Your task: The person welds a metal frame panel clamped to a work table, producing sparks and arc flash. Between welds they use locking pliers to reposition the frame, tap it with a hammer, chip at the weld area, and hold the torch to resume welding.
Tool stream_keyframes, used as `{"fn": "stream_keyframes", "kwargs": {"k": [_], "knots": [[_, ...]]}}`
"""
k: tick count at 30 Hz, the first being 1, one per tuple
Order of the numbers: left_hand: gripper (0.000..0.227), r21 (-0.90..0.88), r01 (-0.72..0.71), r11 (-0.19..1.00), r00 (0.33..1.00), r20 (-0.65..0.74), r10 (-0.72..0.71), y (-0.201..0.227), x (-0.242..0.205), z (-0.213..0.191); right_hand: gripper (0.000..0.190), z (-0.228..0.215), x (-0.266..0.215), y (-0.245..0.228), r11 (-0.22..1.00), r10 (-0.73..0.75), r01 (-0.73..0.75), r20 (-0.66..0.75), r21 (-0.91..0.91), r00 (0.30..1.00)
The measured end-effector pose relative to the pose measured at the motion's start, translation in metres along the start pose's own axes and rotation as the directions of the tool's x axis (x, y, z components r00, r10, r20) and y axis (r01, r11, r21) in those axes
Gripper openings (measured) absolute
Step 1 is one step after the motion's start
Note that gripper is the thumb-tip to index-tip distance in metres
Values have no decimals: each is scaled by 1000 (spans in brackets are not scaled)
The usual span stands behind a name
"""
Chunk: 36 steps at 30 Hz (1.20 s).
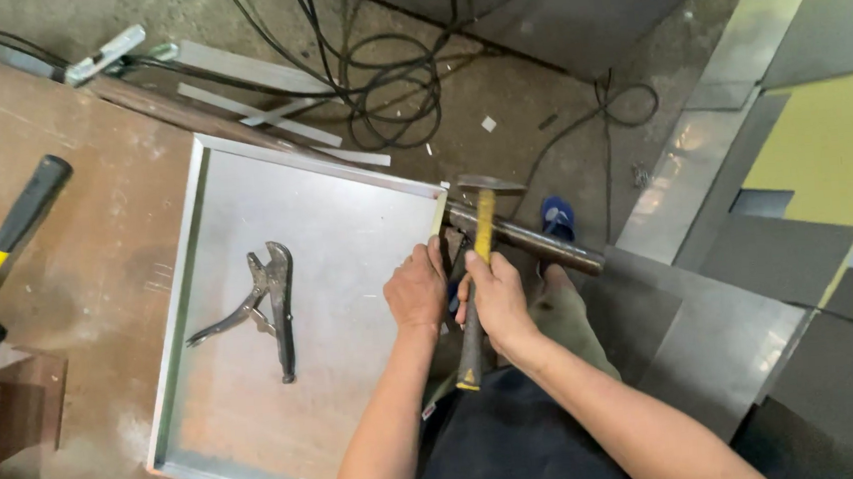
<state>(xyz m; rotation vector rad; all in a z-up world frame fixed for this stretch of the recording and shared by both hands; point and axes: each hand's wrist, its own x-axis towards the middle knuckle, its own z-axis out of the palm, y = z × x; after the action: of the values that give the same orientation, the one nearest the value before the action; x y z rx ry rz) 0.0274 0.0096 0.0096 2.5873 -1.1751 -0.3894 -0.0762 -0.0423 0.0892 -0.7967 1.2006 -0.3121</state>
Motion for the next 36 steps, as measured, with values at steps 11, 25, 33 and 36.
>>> {"fn": "stream_keyframes", "kwargs": {"k": [11,25,33,36], "knots": [[43,-35,2,999,999,-32,-4,-1,0,-1,27,-15,8,0,997,64,-64,7,-42,998],[44,-49,112,992,993,-17,-113,3,-20,-14,28,-177,64,-65,829,112,37,230,-558,967],[49,-310,570,761,796,-20,-604,36,1,-45,24,-185,81,-159,646,275,58,304,-761,912],[53,-471,672,571,672,64,-738,53,-1,-64,23,-150,68,-176,636,428,69,426,-768,797]]}}
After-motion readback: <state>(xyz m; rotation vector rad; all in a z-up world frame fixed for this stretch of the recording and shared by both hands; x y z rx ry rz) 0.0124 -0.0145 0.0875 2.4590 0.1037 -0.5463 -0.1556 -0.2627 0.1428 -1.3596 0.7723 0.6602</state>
